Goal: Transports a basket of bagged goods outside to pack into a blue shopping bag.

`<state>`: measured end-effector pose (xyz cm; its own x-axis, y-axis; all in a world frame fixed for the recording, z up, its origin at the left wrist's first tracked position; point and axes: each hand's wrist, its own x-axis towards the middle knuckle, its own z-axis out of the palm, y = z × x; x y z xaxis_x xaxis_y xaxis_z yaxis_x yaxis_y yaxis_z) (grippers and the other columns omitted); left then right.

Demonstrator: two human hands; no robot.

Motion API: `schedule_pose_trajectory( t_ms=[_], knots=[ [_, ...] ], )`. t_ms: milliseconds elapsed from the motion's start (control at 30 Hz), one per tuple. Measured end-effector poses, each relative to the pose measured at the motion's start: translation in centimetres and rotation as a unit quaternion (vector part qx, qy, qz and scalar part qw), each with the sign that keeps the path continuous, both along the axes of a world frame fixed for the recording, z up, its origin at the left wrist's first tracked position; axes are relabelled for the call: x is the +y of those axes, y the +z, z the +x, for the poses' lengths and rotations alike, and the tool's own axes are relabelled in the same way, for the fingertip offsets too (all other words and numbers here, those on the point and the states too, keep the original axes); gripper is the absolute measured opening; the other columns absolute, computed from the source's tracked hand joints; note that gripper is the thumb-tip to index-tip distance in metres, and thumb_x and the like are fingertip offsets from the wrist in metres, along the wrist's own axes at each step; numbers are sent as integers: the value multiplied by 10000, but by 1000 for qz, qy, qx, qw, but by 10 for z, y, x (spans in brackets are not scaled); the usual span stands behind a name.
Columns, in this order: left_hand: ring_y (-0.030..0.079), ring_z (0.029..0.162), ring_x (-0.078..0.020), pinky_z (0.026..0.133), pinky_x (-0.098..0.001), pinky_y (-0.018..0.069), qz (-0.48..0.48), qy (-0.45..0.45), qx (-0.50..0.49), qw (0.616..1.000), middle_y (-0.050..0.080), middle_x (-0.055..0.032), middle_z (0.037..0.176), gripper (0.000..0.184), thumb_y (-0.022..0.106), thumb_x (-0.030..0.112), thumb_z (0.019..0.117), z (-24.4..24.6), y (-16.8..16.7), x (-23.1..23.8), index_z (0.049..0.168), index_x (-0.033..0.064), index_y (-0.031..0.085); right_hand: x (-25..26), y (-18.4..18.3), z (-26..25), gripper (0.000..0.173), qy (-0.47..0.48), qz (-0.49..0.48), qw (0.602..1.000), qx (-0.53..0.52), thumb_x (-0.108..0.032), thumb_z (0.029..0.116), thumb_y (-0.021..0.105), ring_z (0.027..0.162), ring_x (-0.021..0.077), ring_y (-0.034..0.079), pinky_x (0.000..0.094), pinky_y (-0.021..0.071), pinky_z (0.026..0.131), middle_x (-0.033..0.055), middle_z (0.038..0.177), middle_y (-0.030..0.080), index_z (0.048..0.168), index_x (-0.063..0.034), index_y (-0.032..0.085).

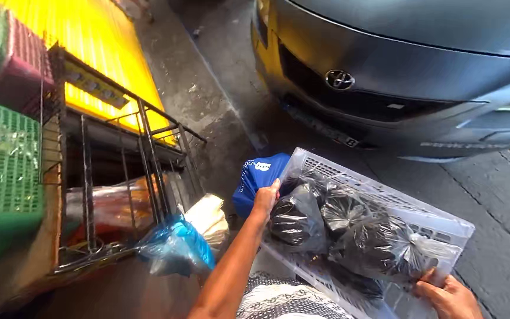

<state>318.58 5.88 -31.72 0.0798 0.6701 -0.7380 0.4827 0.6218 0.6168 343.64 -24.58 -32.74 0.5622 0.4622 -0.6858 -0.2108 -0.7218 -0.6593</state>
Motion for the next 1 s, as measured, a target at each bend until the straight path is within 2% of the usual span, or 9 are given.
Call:
schedule_pose_trajectory(
  t_ms=[200,400,467,533,600,667,767,867,1000],
  knots=[
    [377,454,-42,459,-207,339,-12,158,-59,986,435,50,571,508,426,397,1104,-52,-23,37,714,88,530,109,17,7,234,80,30,995,-57,134,707,562,588,38,536,249,502,572,-28,707,524,871,-23,507],
    [457,531,-75,534,-231,419,-41,325,-112,938,492,15,654,471,416,391,1110,-104,-52,59,824,53,577,256,40,3,217,216,17,967,-134,131,723,563,640,67,526,283,483,607,25,763,536,921,41,554],
    [473,541,-78,543,-229,435,-44,372,-122,919,497,10,659,461,402,379,1116,-112,-63,61,854,43,579,305,42,-1,220,263,2,951,-163,138,729,583,674,115,527,338,474,632,64,783,549,932,53,577],
    [486,577,-92,582,-252,449,-40,401,-119,907,500,0,675,482,368,382,1123,-117,-73,67,864,36,583,356,38,-4,203,315,-3,928,-201,121,742,601,716,200,541,440,469,663,132,811,569,939,72,598],
    [524,675,-143,681,-325,477,-40,414,-97,904,541,-45,749,532,331,400,1127,-123,-80,66,912,6,616,402,33,-11,186,367,-9,902,-228,114,763,617,771,284,559,527,462,701,197,850,589,946,83,611],
    [550,792,-196,772,-391,480,-46,418,-84,903,589,-104,864,583,303,421,1127,-129,-84,70,989,-30,647,449,26,-18,184,426,-8,869,-252,97,775,624,805,348,582,589,459,723,241,874,608,959,87,627],
    [592,872,-228,838,-431,495,-26,404,-67,912,632,-142,935,585,307,408,1127,-140,-94,75,1035,-43,668,518,15,-37,196,520,-38,807,-278,69,842,640,912,456,616,673,455,807,321,963,633,1034,106,647],
    [620,941,-285,893,-484,494,-16,417,-37,908,658,-192,987,582,321,396,1127,-144,-109,80,1067,-63,674,582,-14,-59,165,596,-45,745,-295,50,867,650,927,468,636,681,460,821,324,964,647,1027,90,655],
    [629,956,-298,907,-504,489,-16,482,23,876,668,-197,990,587,327,404,1125,-134,-139,96,1062,-58,685,658,-56,-91,128,678,-28,675,-289,29,901,646,962,463,643,667,464,847,307,980,662,1020,73,666]
  ],
)
